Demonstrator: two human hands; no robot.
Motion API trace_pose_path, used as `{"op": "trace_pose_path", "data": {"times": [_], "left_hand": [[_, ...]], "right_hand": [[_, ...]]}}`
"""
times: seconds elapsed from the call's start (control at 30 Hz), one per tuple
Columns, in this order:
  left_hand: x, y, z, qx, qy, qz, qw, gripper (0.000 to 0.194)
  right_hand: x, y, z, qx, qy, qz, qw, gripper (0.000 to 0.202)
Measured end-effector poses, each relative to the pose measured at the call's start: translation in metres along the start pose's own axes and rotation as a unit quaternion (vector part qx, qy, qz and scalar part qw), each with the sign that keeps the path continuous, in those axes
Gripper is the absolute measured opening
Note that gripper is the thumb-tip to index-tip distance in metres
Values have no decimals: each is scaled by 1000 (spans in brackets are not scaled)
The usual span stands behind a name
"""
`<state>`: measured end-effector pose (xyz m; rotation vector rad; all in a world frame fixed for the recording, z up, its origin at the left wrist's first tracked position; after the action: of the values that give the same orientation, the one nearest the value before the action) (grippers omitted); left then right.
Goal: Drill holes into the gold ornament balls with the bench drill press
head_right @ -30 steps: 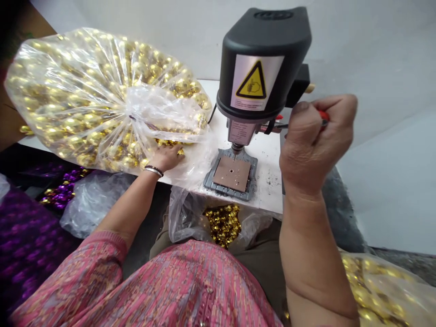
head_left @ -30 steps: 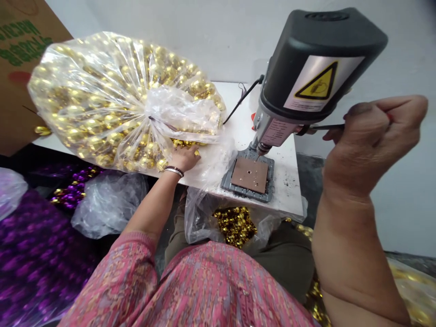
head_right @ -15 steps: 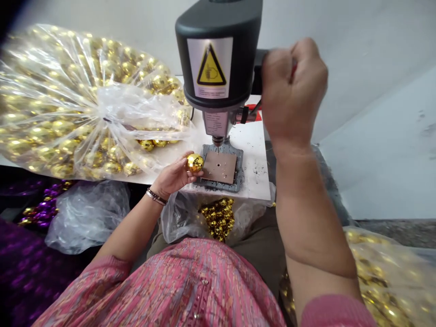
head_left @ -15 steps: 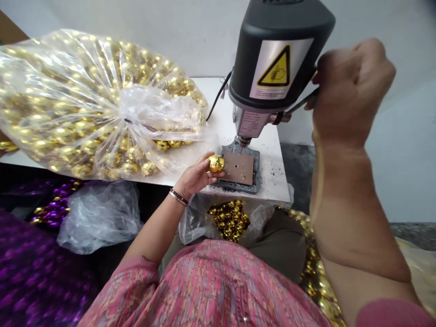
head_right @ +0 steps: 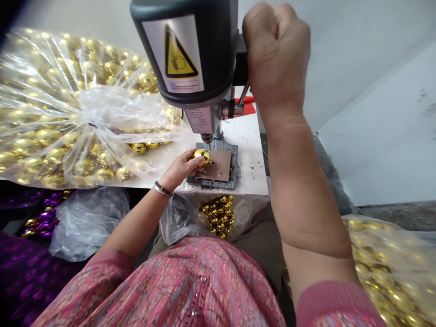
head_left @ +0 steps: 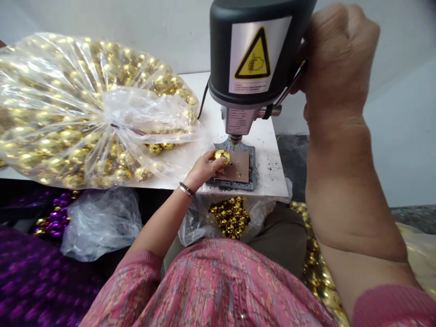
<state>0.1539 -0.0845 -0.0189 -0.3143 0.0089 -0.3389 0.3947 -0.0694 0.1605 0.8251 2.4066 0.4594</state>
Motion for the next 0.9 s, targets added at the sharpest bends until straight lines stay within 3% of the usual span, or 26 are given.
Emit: {"op": "trace_pose_path", "data": {"times": [0.07,0.17,0.33,0.53,0.67,0.9], "left_hand": [[5,4,1,19,45,2,999,34],[8,10,0,53,110,-3,993,34],[7,17,-2,121,240,15,963,50],[11,23,-7,163,310,3,937,62],[16,28,-8,188,310,-21,932,66],[14,40,-22,159,170,-51,971,69]], "right_hand": [[-2,-4,-10,41,-22,39,998,36],[-5,-11,-20,57,-20,30,998,37],[-8,-16,-17,30,11,7,999,30],[-1,-8,-5,-15,25,27,999,42],[0,-5,-5,-7,16,36,999,41],[-7,-29,-7,-52,-28,42,997,38]]}}
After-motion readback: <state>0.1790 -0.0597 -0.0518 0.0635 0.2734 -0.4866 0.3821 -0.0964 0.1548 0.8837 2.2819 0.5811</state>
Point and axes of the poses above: each hand's wrist, its own y-axis towards the middle knuckle, its own x-axis out of the palm, z = x × y, the point moved 1 cm from there along y, towards the middle knuckle, and after that the axes turned 14 degrees about -y, right-handed, at the moved point
